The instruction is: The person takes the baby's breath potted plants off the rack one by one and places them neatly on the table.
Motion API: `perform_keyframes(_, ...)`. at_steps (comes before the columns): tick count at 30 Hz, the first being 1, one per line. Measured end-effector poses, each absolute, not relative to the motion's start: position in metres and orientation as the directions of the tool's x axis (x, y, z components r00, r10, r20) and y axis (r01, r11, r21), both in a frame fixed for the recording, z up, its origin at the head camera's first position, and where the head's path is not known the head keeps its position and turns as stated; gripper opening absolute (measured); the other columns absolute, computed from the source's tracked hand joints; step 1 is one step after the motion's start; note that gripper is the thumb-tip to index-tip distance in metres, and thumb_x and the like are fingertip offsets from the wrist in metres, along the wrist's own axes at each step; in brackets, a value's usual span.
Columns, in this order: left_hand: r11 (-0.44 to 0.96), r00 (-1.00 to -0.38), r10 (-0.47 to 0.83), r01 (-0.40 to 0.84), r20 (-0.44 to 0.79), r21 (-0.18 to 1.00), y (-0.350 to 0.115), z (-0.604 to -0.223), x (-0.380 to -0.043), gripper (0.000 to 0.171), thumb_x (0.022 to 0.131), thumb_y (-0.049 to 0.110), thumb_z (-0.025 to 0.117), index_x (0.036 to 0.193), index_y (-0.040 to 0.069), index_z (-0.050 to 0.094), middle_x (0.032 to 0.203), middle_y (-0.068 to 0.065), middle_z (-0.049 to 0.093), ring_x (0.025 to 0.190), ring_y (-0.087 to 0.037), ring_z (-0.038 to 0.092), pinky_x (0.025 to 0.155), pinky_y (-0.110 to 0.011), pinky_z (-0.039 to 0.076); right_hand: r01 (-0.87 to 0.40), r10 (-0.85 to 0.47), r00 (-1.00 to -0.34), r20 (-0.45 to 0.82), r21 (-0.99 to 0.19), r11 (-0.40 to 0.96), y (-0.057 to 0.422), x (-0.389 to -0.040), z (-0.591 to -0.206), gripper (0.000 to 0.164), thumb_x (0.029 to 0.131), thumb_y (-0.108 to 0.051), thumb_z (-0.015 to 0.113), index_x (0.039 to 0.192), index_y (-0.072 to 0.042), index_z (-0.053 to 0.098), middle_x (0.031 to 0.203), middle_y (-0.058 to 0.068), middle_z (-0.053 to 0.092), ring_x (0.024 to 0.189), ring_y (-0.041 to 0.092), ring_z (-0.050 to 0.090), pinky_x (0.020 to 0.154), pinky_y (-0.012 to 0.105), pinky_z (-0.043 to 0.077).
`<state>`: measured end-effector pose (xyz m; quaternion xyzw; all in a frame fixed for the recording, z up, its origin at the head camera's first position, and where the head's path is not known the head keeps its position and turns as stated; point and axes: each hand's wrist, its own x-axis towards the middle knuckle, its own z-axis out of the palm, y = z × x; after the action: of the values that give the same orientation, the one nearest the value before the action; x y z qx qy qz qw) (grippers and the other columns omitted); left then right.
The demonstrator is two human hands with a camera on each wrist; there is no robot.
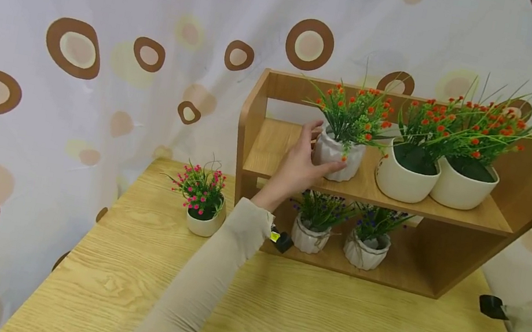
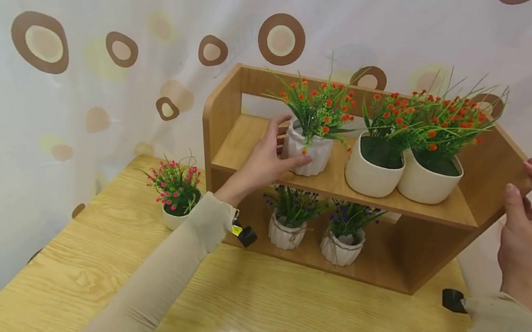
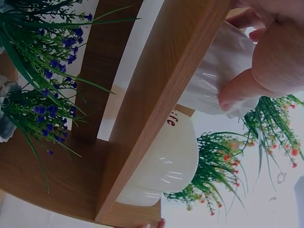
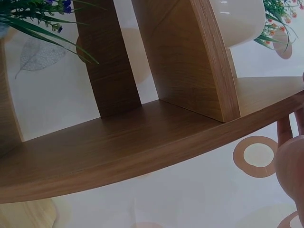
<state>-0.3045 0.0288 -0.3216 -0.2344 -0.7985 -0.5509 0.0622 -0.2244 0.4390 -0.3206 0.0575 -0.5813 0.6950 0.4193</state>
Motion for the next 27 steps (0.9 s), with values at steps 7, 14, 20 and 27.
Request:
perform_keyframes(7, 0.363, -0.851, 0.29, 0.521, 0.438, 0.773, 0.0302, -0.326, -0.3041, 0.092, 0.093, 0.039, 0.079, 0.163, 0.014, 0.024, 0.155, -0.013, 0.045, 0.136, -0.029, 0.054, 0.104, -0.042, 0.056, -0.671, 0.52, -0.616, 0.592, -0.74, 0.048, 0.4384, -0.2238, -0.3217, 0.044, 0.096, 0.02, 0.049, 0.132, -0.001, 0.065, 0.149, 0.007, 0.054, 0.143, 0.02, 0.042, 0.119, 0.019, 0.036)
perform_keyframes(14, 0.387, -0.862, 0.237, 0.507, 0.449, 0.77, 0.0305, -0.3285, -0.3036, 0.092, 0.089, 0.041, 0.083, 0.161, 0.013, 0.033, 0.147, -0.011, 0.05, 0.126, -0.027, 0.06, 0.099, -0.039, 0.058, -0.678, 0.519, -0.607, 0.602, -0.733, 0.058, 0.4366, -0.2254, -0.3204, 0.043, 0.096, 0.019, 0.051, 0.132, 0.0, 0.065, 0.148, 0.008, 0.055, 0.141, 0.02, 0.044, 0.119, 0.019, 0.036)
perform_keyframes(20, 0.37, -0.859, 0.248, 0.511, 0.448, 0.775, 0.0281, -0.3277, -0.3037, 0.089, 0.087, 0.042, 0.084, 0.157, 0.01, 0.039, 0.145, -0.012, 0.049, 0.123, -0.027, 0.058, 0.099, -0.036, 0.057, -0.684, 0.507, -0.601, 0.618, -0.726, 0.074, 0.4368, -0.2249, -0.3215, 0.044, 0.096, 0.02, 0.049, 0.132, -0.001, 0.065, 0.147, 0.008, 0.055, 0.142, 0.021, 0.042, 0.12, 0.02, 0.035)
perform_keyframes(27, 0.341, -0.843, 0.241, 0.537, 0.48, 0.772, 0.0245, -0.3298, -0.3011, 0.087, 0.087, 0.04, 0.085, 0.156, 0.009, 0.042, 0.139, -0.011, 0.049, 0.123, -0.028, 0.06, 0.102, -0.033, 0.057, -0.701, 0.516, -0.603, 0.608, -0.713, 0.022, 0.4351, -0.225, -0.3199, 0.043, 0.095, 0.02, 0.051, 0.131, 0.001, 0.065, 0.147, 0.009, 0.055, 0.141, 0.021, 0.043, 0.117, 0.02, 0.037)
